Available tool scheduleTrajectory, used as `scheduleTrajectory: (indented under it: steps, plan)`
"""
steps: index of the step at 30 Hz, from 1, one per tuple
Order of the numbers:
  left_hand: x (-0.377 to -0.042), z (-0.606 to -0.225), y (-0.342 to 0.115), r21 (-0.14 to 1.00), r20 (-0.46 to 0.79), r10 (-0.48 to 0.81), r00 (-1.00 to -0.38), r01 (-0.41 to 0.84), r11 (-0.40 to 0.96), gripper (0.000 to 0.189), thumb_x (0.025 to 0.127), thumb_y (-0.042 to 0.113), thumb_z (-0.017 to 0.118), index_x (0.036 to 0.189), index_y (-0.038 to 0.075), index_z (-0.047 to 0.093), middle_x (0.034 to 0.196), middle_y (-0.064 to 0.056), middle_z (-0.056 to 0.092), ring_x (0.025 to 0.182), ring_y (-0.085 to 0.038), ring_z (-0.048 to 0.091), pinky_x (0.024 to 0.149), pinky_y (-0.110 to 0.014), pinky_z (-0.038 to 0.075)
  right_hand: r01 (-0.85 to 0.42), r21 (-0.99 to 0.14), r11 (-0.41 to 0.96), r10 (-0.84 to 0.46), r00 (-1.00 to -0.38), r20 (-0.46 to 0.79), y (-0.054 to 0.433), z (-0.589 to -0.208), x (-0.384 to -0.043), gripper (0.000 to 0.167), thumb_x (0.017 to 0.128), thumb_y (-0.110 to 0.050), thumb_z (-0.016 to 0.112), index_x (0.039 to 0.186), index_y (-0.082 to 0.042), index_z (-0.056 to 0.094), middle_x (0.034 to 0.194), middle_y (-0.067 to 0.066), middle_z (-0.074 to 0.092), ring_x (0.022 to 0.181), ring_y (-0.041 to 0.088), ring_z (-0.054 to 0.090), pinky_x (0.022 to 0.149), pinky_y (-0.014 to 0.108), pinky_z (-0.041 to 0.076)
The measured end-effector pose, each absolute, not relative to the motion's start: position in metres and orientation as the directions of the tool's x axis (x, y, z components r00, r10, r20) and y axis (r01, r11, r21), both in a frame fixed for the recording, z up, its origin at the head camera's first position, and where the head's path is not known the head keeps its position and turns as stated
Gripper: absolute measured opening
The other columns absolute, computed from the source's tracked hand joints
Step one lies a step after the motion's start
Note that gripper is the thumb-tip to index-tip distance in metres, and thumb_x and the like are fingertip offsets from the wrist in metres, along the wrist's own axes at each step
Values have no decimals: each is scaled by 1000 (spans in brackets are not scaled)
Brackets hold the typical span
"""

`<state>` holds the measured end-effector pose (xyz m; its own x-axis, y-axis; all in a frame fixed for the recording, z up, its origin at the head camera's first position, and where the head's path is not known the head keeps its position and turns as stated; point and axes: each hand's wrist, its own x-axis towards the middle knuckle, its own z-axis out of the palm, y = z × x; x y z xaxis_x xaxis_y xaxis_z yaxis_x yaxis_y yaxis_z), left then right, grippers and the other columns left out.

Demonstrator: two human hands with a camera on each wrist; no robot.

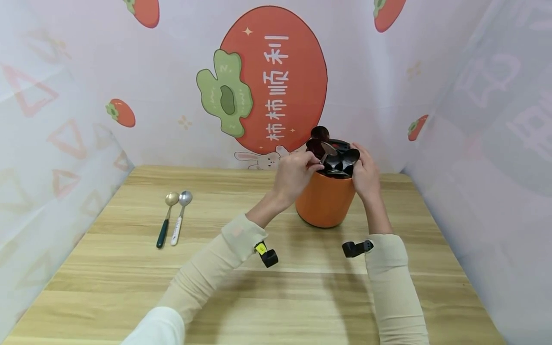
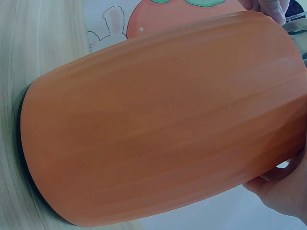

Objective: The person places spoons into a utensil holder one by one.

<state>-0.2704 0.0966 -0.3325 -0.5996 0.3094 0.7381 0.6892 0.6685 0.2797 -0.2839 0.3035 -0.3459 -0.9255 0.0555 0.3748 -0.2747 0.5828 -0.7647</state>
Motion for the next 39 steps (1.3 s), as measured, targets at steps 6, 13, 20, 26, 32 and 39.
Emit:
scheduleTrajectory:
  steps: [6, 13, 20, 26, 32, 39]
  plan:
    - [-268, -331, 92, 195, 729, 370, -576, 693, 694, 14, 90, 25, 72, 91, 12, 77, 87, 2, 77, 80, -10, 72, 69, -18, 55, -268, -770, 579, 56, -929, 365, 303, -345, -285, 50, 108, -26, 29, 147, 1, 45, 158, 15, 39, 150, 34, 29, 123, 51, 21]
    - [-267, -332, 80, 198, 699, 387, -601, 683, 703, 11, 94, 15, 68, 95, 9, 77, 91, -1, 78, 85, -11, 73, 79, -20, 57, -244, -783, 572, 84, -932, 352, 303, -344, -283, 50, 107, -27, 30, 147, -2, 46, 158, 13, 40, 149, 34, 30, 124, 49, 21]
    - [-264, -337, 61, 301, 681, 330, -653, 661, 687, 10, 91, 16, 72, 95, 10, 77, 88, -2, 76, 83, -14, 72, 75, -24, 58, -240, -773, 587, 90, -930, 356, 302, -343, -282, 50, 107, -29, 31, 146, -2, 48, 156, 12, 42, 149, 33, 32, 123, 49, 23]
    - [-259, -338, 46, 359, 659, 314, -684, 653, 667, 11, 90, 16, 73, 97, 7, 74, 89, -3, 75, 80, -16, 69, 77, -26, 58, -244, -782, 574, 86, -932, 353, 301, -343, -281, 50, 107, -27, 31, 146, -2, 47, 157, 12, 42, 149, 32, 32, 123, 49, 23]
    - [-251, -340, 33, 401, 624, 286, -727, 612, 682, 19, 90, 21, 74, 104, 8, 73, 96, -6, 75, 84, -19, 69, 77, -30, 58, -239, -783, 574, 87, -933, 349, 301, -343, -280, 49, 107, -27, 30, 146, -2, 47, 157, 12, 42, 149, 32, 32, 124, 48, 22]
    - [-243, -344, 14, 432, 569, 266, -778, 558, 708, 23, 89, 21, 75, 105, 6, 69, 100, -8, 73, 93, -22, 69, 84, -31, 59, -238, -790, 565, 90, -934, 346, 300, -342, -280, 49, 107, -27, 31, 146, -2, 47, 157, 11, 42, 149, 31, 31, 124, 47, 22]
